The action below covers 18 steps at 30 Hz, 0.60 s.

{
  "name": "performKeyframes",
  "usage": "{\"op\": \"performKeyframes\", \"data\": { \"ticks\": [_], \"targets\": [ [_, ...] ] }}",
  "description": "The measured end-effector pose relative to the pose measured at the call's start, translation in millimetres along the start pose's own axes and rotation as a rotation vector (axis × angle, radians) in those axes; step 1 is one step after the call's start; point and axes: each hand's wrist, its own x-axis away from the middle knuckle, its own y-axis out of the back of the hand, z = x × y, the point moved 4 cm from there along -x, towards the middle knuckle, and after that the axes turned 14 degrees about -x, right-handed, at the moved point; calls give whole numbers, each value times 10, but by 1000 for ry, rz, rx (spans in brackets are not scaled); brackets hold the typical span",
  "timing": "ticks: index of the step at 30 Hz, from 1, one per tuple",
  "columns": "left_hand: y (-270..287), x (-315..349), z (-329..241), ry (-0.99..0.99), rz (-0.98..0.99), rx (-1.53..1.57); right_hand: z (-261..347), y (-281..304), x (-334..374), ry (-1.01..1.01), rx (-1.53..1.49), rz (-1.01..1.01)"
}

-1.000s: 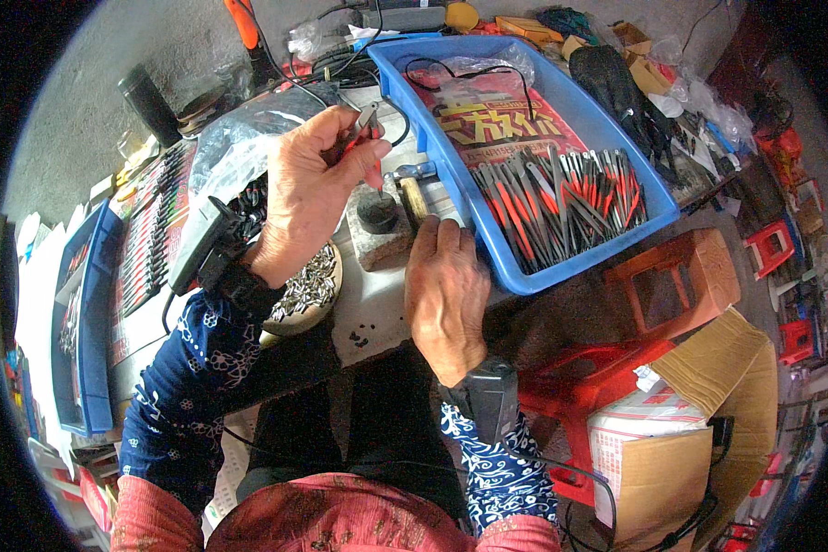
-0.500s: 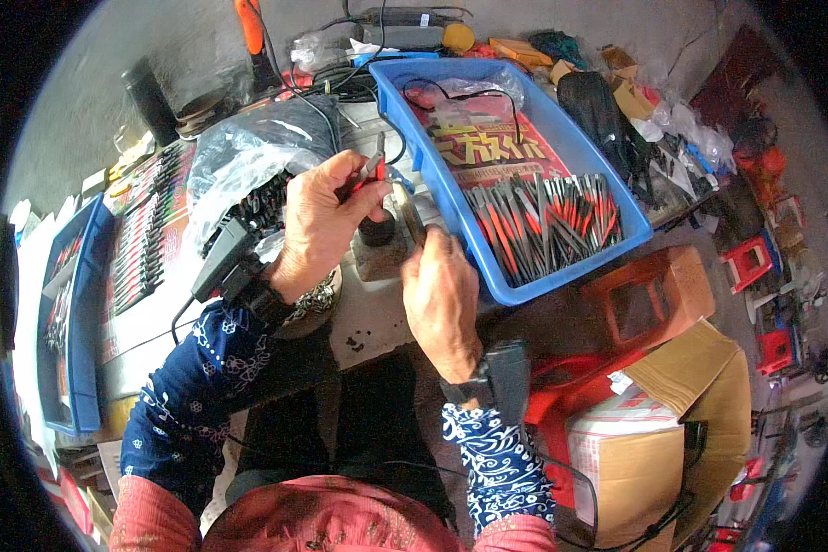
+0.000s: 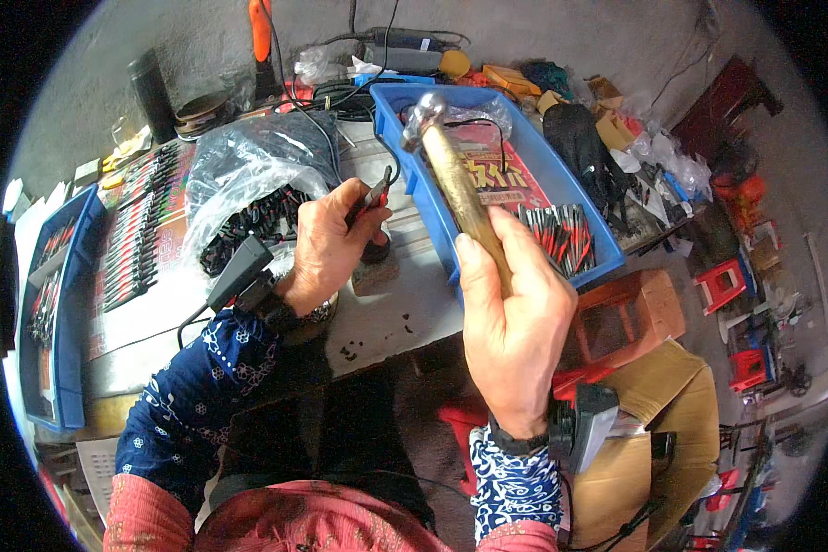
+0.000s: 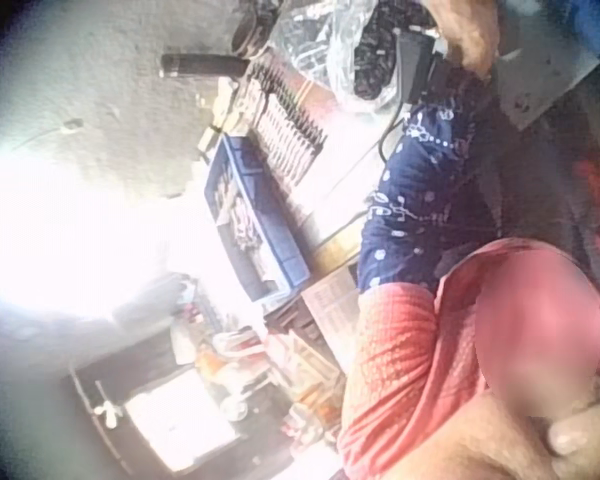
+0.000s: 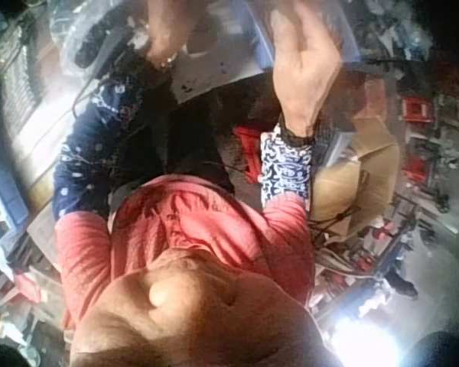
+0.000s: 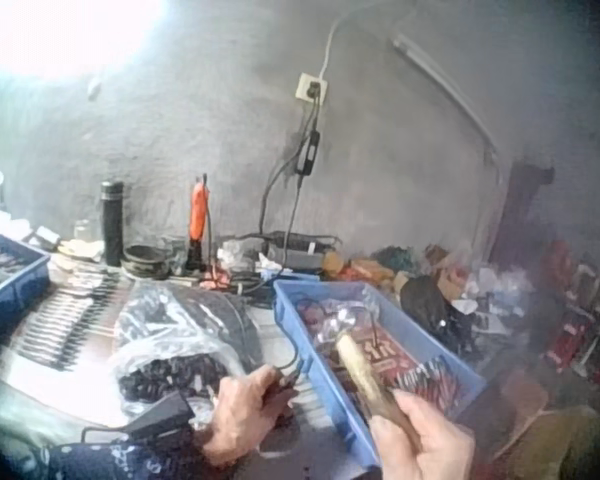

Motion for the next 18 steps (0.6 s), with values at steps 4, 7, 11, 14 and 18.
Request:
{"op": "performKeyframes", "data": {
  "ticks": [4,7,11,14,18],
  "targets": [
    [5,3,-13,-16,-8,-36,104,-16,-20,163,129,11],
    [8,-12,-20,-7,-1,-42,169,-57,-20,316,136,-3],
    [-8,6,-7,9,11,-52,190,-94,-69,204,146,79],
    [1,-24,2,-23,-6,-31,305,20,16,154,0,-81],
    [10,-2,-15,-53,-14,-43,291,-7,-73,70,135,20]
  ]
}}
